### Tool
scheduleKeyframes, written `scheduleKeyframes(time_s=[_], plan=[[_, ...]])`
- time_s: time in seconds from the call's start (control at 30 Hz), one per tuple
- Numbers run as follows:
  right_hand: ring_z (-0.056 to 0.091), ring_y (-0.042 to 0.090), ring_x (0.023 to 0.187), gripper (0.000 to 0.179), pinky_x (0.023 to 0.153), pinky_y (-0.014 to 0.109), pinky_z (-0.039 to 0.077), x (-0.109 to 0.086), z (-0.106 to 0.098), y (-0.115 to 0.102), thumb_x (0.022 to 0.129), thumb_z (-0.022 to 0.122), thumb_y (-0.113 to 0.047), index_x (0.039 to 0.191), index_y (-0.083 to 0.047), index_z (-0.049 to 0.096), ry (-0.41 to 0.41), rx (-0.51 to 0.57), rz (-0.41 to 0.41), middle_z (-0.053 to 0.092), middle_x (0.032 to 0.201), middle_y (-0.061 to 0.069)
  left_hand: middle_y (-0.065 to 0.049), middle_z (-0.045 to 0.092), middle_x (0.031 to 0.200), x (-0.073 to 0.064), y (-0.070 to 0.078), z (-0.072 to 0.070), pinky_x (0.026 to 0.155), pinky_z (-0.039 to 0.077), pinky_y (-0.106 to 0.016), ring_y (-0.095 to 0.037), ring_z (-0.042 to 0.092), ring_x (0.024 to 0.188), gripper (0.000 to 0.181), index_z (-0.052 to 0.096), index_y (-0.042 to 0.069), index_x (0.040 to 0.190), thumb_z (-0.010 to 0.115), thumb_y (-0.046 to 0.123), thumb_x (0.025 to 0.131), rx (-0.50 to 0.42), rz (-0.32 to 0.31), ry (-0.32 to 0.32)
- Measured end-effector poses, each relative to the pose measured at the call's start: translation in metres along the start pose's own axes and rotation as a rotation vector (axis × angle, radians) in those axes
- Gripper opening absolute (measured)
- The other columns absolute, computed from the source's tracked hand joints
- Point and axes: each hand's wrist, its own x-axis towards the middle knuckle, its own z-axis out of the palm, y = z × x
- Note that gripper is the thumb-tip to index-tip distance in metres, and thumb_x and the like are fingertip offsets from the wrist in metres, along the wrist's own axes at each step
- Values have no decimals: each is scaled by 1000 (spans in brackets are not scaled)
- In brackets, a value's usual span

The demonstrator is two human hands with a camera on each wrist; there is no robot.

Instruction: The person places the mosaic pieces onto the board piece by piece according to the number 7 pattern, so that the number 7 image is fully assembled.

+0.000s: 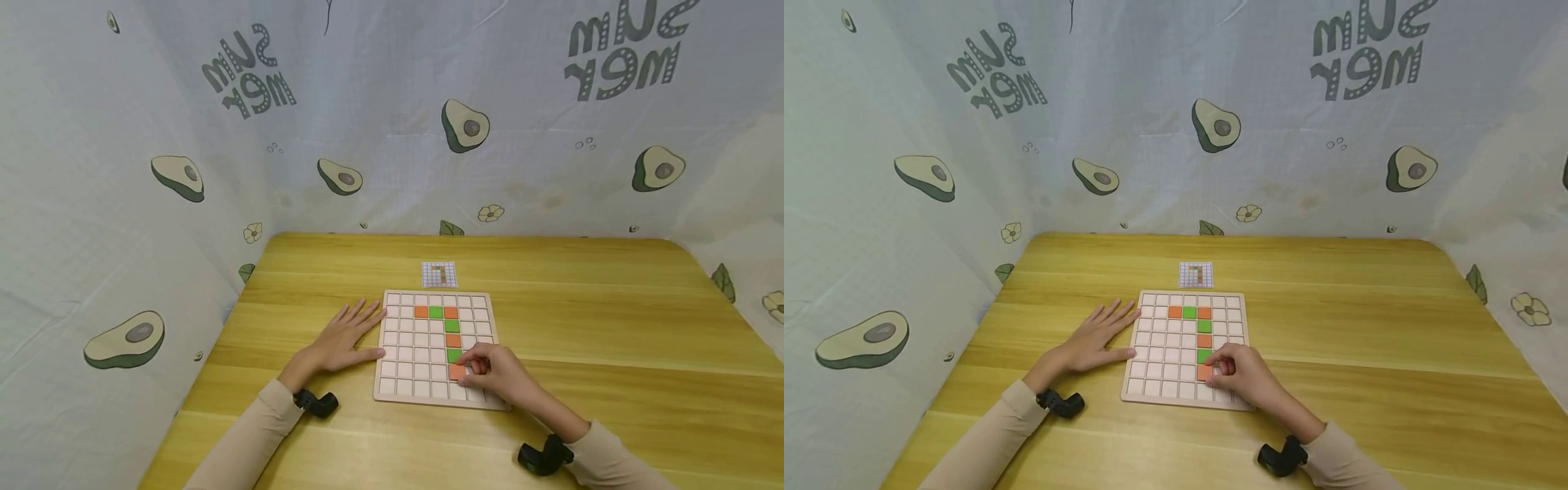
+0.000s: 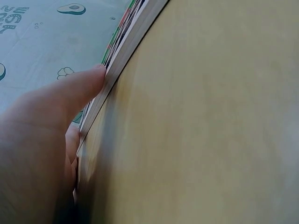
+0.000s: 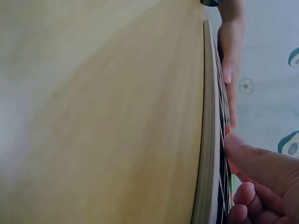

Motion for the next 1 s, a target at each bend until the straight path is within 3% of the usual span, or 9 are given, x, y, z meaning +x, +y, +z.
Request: scheduleKeyframes(time_s=[0.5, 0.67, 0.87, 1.0], plan=[[43, 8, 64, 21, 54, 20, 35, 1, -1, -1, 77, 86, -7, 95, -3, 76, 2, -5, 24, 51, 70, 0, 0, 6, 167, -1, 1, 0, 120, -2, -50, -27, -1, 152, 82, 12, 26, 162, 42, 66, 97, -4, -4, 10], [43, 7, 65, 20, 54, 20, 36, 0, -8, 2, 79, 85, -8, 96, -2, 76, 31, 21, -24, 51, 72, -1, -1, 7, 167, -1, 2, -2, 120, -1, -51, -28, -1, 152, 82, 13, 24, 162, 44, 64, 98, -5, 2, 10], [48, 11, 70, 30, 58, 21, 39, -2, -25, 5, 87, 79, -10, 113, 2, 71, 125, -11, -75, 57, 81, 0, -1, 7, 167, -2, 3, -3, 120, -1, -52, -28, -1, 152, 83, 13, 23, 162, 46, 63, 97, -38, 0, -7], [55, 22, 93, 45, 74, 31, 45, -3, -44, 8, 92, 74, -15, 130, 4, 61, 215, -115, -50, 65, 105, 11, -2, 9, 167, -1, 2, -6, 120, -1, -50, -27, 1, 152, 81, 14, 23, 162, 47, 62, 98, -130, -18, -10]])
